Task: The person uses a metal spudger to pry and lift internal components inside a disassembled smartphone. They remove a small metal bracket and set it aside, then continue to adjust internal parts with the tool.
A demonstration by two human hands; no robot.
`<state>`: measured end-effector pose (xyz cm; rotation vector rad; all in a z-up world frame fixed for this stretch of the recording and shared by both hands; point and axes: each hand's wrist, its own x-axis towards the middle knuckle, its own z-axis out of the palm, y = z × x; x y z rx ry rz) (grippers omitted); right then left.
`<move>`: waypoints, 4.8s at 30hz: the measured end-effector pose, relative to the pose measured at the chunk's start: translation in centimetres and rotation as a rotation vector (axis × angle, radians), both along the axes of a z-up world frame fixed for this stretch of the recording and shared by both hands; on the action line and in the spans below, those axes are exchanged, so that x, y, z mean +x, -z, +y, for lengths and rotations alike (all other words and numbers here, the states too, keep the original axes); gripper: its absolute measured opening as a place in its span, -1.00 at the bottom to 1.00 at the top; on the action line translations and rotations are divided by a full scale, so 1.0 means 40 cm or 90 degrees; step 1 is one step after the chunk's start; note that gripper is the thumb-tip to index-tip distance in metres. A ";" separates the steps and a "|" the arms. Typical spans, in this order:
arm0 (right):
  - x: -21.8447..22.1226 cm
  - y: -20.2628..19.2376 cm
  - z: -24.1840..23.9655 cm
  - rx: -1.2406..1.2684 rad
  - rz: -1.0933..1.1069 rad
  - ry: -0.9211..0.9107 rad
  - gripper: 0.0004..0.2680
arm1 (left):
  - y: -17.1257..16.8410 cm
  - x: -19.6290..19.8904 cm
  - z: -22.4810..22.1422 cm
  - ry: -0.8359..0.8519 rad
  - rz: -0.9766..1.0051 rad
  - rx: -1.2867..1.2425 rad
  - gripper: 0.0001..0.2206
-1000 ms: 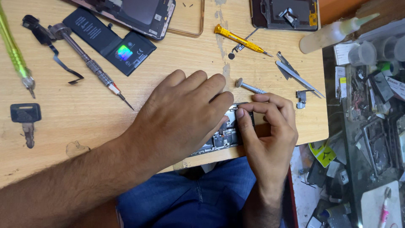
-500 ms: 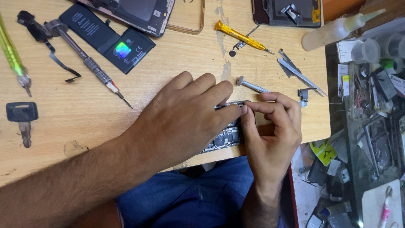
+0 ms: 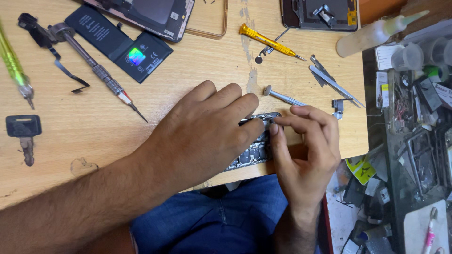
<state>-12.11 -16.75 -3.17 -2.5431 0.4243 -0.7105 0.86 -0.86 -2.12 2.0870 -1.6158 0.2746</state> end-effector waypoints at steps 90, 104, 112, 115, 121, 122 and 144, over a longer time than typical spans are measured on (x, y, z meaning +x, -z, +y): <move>0.009 -0.026 -0.108 -0.009 0.034 -0.236 -0.82 | -0.032 -0.011 -0.085 -0.048 -0.103 0.154 -0.89; 0.008 -0.019 -0.102 -0.054 0.031 -0.232 -0.81 | -0.022 0.028 -0.075 -0.013 0.155 0.083 -0.81; 0.012 -0.023 -0.090 -0.047 0.027 -0.218 -0.83 | -0.031 0.042 -0.063 -0.007 0.252 0.072 -0.82; 0.013 -0.022 -0.092 -0.046 0.026 -0.218 -0.83 | -0.046 0.055 -0.033 -0.012 0.301 0.070 -0.85; 0.013 -0.024 -0.091 -0.042 0.025 -0.223 -0.84 | -0.059 0.033 0.037 -0.042 0.177 0.048 -0.87; 0.012 -0.025 -0.091 -0.041 0.026 -0.224 -0.84 | -0.055 0.025 0.041 -0.042 0.170 0.060 -0.87; 0.019 -0.035 -0.082 -0.062 0.067 -0.261 -0.81 | 0.007 0.035 0.051 -0.005 0.067 -0.034 -0.85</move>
